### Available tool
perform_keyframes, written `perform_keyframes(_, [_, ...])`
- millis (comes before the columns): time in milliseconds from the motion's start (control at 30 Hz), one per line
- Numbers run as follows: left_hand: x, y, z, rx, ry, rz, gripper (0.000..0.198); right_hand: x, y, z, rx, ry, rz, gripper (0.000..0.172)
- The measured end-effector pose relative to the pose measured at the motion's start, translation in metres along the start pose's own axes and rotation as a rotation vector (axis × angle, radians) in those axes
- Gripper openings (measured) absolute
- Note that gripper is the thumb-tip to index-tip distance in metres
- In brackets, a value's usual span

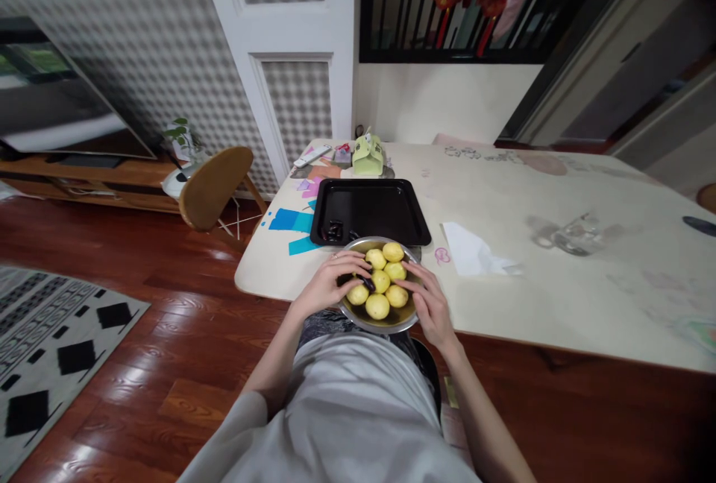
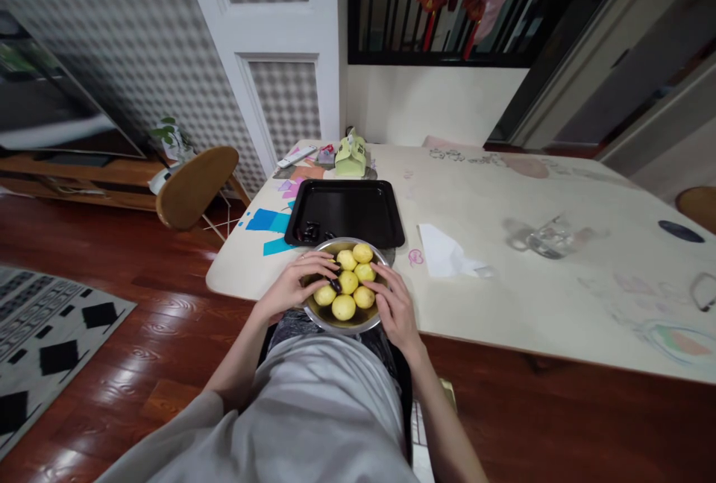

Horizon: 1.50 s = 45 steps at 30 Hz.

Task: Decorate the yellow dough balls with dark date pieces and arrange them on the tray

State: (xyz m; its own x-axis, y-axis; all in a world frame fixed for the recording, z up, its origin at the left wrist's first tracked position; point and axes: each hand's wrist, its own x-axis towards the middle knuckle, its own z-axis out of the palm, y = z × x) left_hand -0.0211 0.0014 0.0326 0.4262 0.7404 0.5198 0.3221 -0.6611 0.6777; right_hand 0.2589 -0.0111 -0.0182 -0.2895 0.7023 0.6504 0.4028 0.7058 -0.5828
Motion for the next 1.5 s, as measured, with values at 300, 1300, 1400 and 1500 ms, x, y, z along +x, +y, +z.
perform_keyframes(300, [0.0005,0.0029,0.0008,-0.017,-0.010,-0.039,0.012,-0.0007,0.0011,-0.0001,0.006,-0.013,0.000,0.038])
perform_keyframes(1300, [-0.0006,0.0024,0.0013,0.036,-0.067,-0.081,0.014,0.0004,0.0015,0.0004,0.001,-0.002,-0.006,0.037])
perform_keyframes(1400, [-0.0007,0.0029,0.0016,0.036,-0.064,-0.084,0.013,0.0005,0.0011,0.0003,-0.002,0.002,-0.009,0.037])
perform_keyframes(1500, [-0.0008,0.0029,0.0021,0.039,-0.064,-0.090,0.014,0.0005,0.0009,0.0001,0.001,0.001,-0.015,0.036])
